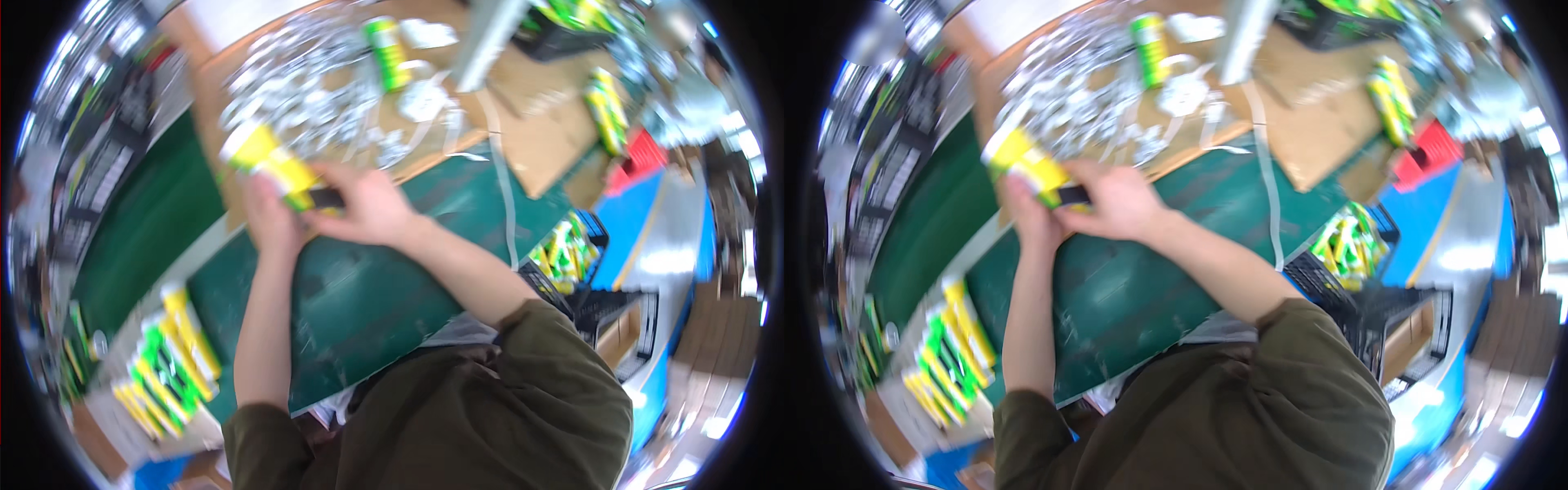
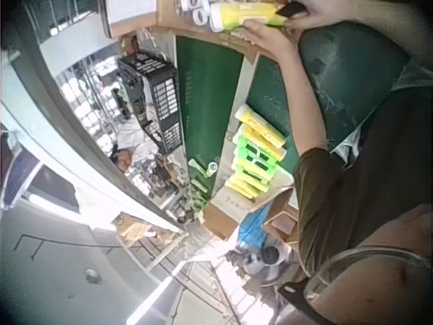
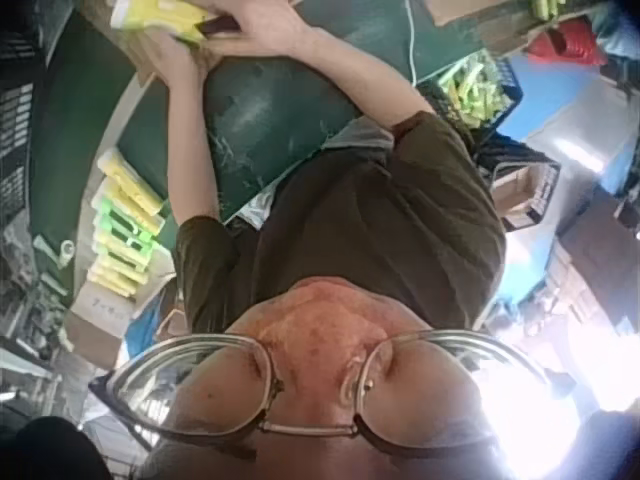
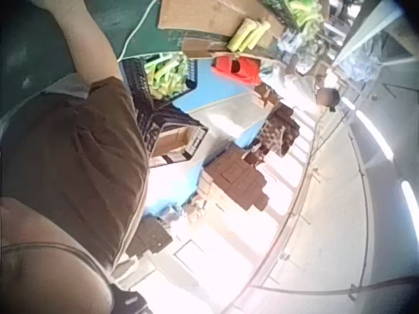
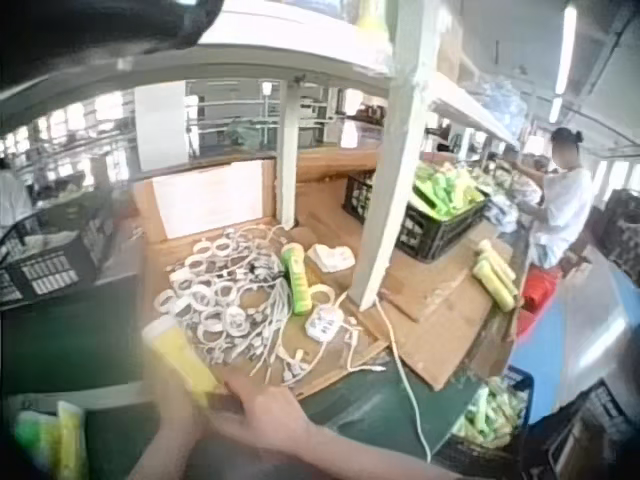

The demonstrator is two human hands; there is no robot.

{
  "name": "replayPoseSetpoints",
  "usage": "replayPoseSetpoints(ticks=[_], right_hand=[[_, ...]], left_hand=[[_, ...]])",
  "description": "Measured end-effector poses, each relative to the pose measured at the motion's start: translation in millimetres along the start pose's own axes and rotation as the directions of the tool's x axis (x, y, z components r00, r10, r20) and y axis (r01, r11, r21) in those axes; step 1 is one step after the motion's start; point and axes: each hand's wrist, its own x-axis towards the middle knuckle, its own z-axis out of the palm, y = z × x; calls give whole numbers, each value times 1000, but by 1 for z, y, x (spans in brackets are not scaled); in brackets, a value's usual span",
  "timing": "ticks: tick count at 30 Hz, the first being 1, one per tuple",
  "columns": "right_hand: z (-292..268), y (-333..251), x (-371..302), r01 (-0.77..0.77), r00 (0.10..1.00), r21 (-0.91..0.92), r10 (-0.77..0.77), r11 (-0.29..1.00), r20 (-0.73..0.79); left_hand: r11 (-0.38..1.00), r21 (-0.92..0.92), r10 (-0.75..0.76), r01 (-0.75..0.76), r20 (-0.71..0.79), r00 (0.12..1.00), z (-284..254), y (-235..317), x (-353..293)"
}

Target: Assembling hand-held flashlights by inserting solar panels and securing lens caps on a factory line.

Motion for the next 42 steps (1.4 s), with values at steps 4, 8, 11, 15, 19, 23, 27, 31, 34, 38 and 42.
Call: replayPoseSetpoints(ticks=[4, 8, 11, 15, 19, 23, 27, 31, 34, 38, 42], right_hand=[[-46, -13, 1, 25, 999, 335, -16, 942, -32], [-88, -35, -38, -239, 970, 655, 214, 717, 120], [-64, -44, -76, -197, 977, 654, 204, 731, 66], [-36, -56, -97, -227, 969, 680, 231, 697, 87], [-20, -64, -101, -165, 979, 683, 201, 711, 26], [-18, -68, -107, -150, 981, 688, 191, 710, 16], [-19, -60, -114, -235, 965, 729, 244, 644, 95], [-18, -69, -113, -227, 955, 767, 292, 600, 53], [-49, -65, -109, -197, 965, 639, 263, 743, -8], [-150, -16, -126, -339, 898, -309, 208, 888, -387], [-264, 84, -155, -557, 814, -636, 197, 535, -547]], left_hand=[[973, 66, 211, -220, 121, 970, 28, 21, -17], [935, 106, 293, -339, 306, 906, 36, 23, -15], [915, 6, 364, -405, 422, 830, 49, 51, -20], [978, -119, 209, -172, 542, 814, 71, 96, -55], [983, -182, 128, -13, 637, 760, 64, 106, -65], [980, -197, 152, -29, 643, 751, 64, 112, -72], [993, -114, 47, 32, 628, 777, 71, 125, -79], [986, -138, 20, 88, 638, 770, 72, 117, -72], [997, 76, -71, 32, 596, 799, 66, 128, -69], [934, 295, -29, -203, 628, 778, 60, 128, -59], [881, 375, -54, -288, 685, 727, 63, 127, -61]])
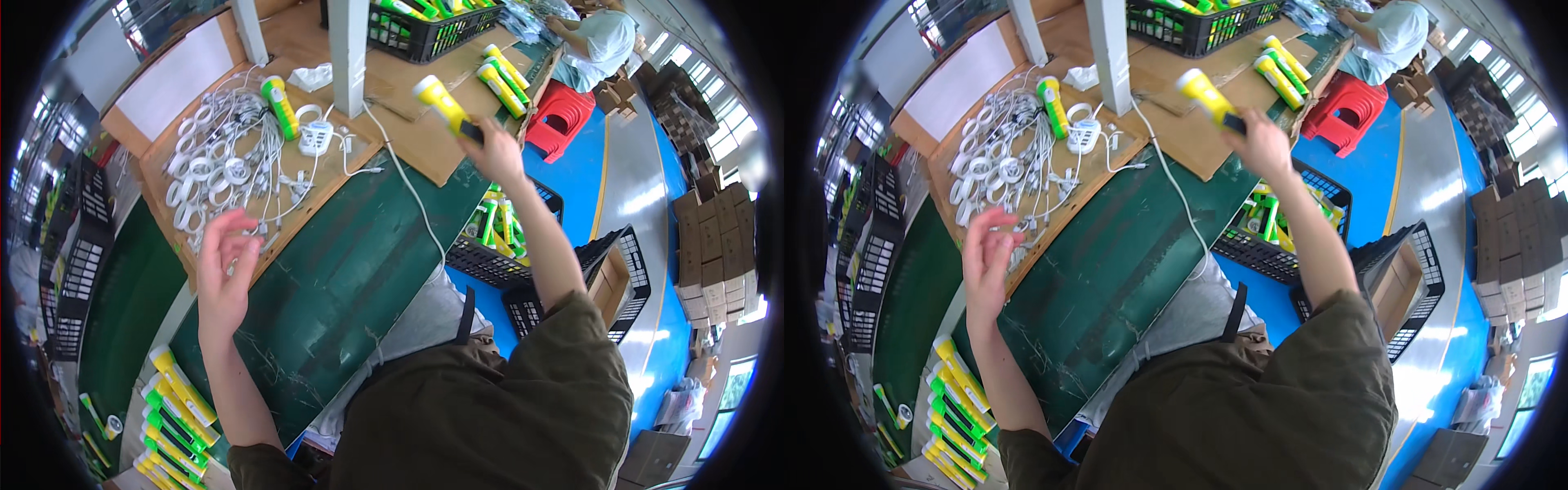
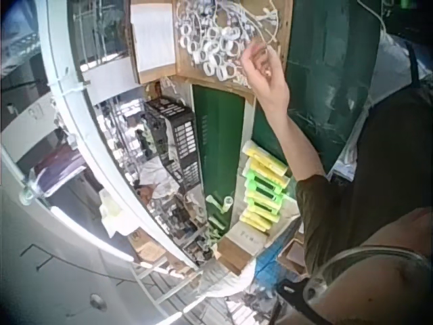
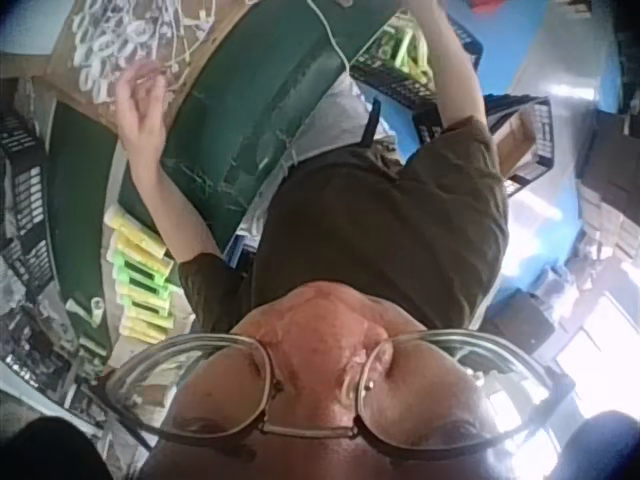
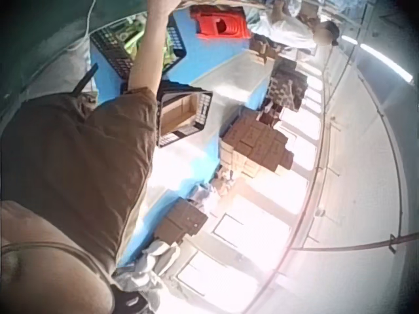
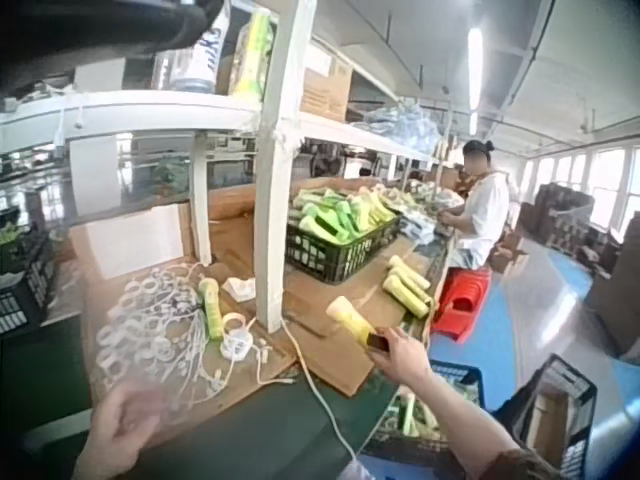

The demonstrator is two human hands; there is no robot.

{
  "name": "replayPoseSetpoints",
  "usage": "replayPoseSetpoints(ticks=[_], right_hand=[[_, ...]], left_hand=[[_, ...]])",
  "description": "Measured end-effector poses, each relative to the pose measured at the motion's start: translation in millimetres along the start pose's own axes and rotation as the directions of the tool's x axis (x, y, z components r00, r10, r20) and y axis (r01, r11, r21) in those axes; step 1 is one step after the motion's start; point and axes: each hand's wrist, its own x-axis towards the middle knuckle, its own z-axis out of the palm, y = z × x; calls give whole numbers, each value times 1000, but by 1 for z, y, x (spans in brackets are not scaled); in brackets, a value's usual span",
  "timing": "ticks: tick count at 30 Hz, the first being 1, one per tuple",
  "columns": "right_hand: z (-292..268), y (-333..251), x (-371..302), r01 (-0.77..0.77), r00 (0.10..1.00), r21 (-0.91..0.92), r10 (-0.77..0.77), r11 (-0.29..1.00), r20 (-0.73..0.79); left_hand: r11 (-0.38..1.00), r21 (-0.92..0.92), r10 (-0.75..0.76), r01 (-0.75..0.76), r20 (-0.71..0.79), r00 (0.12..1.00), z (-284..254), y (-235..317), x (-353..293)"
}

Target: Assembling hand-held flashlights by inserting solar panels and securing lens caps on a factory line.

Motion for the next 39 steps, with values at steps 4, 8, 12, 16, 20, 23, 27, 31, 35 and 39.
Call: replayPoseSetpoints(ticks=[4, 8, 12, 16, 20, 23, 27, 31, 35, 39], right_hand=[[9, 93, 47, -162, 950, -350, 242, 923, 198], [16, 117, 73, -285, 898, -459, 402, 841, 179], [22, 147, 86, -249, 938, -472, 332, 846, 100], [28, 174, 107, -236, 921, -475, 351, 848, 169], [29, 192, 122, -178, 928, -458, 304, 871, 216], [31, 196, 133, -178, 923, -479, 315, 860, 222], [31, 224, 138, -194, 921, -484, 328, 854, 209], [34, 240, 135, -232, 939, -465, 321, 854, 122], [45, 250, 147, -258, 937, -457, 336, 851, 98], [93, 255, 169, -297, 913, -450, 388, 842, 124]], left_hand=[[972, 235, -41, 31, 37, 999, 4, 8, -3], [939, 311, -100, 145, -158, 982, -8, 2, -29], [459, 846, 121, 272, -363, 924, -28, -7, -91], [110, 845, 190, 523, -534, 824, -64, -31, -176], [40, 796, 170, 604, -601, 781, -63, -42, -232], [-105, 671, 64, 734, -732, 678, -49, -44, -249], [-231, 680, 155, 696, -681, 716, -38, -45, -244], [-198, 688, 205, 698, -667, 716, -39, -50, -241], [-329, 596, 191, 733, -718, 669, -54, -67, -263], [-174, 711, 235, 681, -642, 730, -64, -53, -297]])
